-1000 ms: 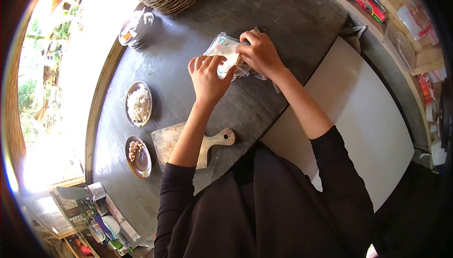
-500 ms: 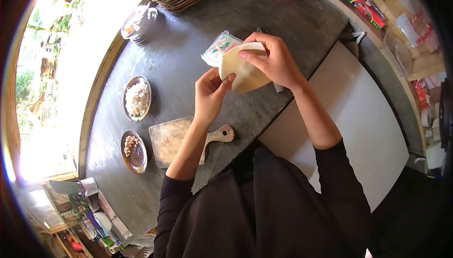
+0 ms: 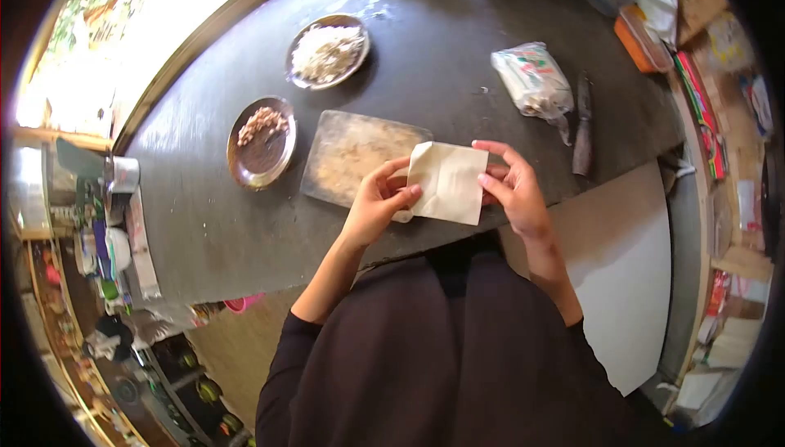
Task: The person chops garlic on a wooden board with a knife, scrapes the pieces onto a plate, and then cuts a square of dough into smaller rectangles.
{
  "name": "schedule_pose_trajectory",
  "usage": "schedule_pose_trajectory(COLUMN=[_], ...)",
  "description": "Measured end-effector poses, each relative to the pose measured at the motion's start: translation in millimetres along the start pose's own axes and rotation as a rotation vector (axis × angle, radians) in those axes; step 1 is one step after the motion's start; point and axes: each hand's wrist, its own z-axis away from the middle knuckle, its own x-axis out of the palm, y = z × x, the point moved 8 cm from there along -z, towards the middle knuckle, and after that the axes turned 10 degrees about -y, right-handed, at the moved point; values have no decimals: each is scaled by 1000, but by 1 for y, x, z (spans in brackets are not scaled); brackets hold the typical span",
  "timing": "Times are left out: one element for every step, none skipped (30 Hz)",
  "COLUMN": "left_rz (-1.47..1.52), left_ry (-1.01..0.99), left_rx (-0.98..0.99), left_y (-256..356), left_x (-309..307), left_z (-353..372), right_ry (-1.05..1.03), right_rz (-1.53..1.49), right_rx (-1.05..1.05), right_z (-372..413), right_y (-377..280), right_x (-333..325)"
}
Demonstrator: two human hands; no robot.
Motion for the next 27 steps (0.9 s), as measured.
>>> schedule_pose_trajectory(left_rz=[14, 40, 67, 11, 39, 15, -10, -44, -76, -101, -128, -163, -308, -437, -566, -597, -612, -694, -776, -773, -828, -883, -956, -1087, -1215, -1205, -1197], left_ry=[19, 69, 116, 141, 192, 223, 252, 293, 293, 317, 340, 352, 449, 560, 670, 746, 765, 791, 816, 815, 803, 790, 750, 707, 658, 620, 583], left_rx=[10, 19, 27, 36, 62, 87, 114, 131, 206, 240, 272, 245, 242, 234, 227, 250, 214, 182, 147, 145, 161, 177, 190, 266, 342, 349, 358], left_y=[-5, -10, -15, -16, -18, -17, -9, 4, 21, 32, 41, 45, 55, 59, 65, 64, 62, 61, 59, 56, 56, 56, 56, 57, 56, 52, 50], left_x=[-9, -19, -30, -44, -55, -66, -73, -77, -79, -84, -89, -98, -105, -114, -123, -133, -140, -145, -147, -144, -136, -127, -112, -96, -79, -69, -61], left_z=[14, 27, 37, 44, 51, 57, 60, 63, 64, 64, 63, 62, 68, 79, 91, 104, 114, 123, 131, 133, 132, 130, 124, 117, 110, 102, 94], right_ry=[-19, -41, -61, -106, -117, -117, -118, -130, -140, -119, -97, -64, -63, 19, 103, 185, 266, 391, 515, 667, 820, 910, 1000, 1038, 1046, 1076, 1106], right_rz=[11, 11, 10, 65, 74, 95, 116, 142, 149, 158, 165, 210, 215, 313, 410, 511, 610, 800, 988, 1126, 1261, 1475, 1692, 1655, 1660, 1698, 1731], right_rx=[13, 26, 39, 55, 67, 55, 38, -19, -14, -63, -113, -88, -86, -89, -93, -161, -226, -339, -452, -395, -334, -339, -341, -216, -210, -108, -7], right_z=[-5, -10, -15, -22, -28, -35, -43, -48, -53, -59, -64, -68, -67, -65, -62, -54, -42, -27, -9, 8, 24, 37, 48, 56, 60, 62, 62], right_y=[13, 26, 34, 38, 39, 38, 35, 24, 18, 8, 1, 2, 1, -3, -9, -18, -24, -34, -44, -49, -54, -57, -55, -49, -46, -44, -40], right_x=[12, 22, 32, 44, 54, 63, 71, 81, 89, 94, 97, 92, 88, 75, 60, 42, 20, -7, -33, -62, -90, -111, -128, -152, -156, -164, -172])
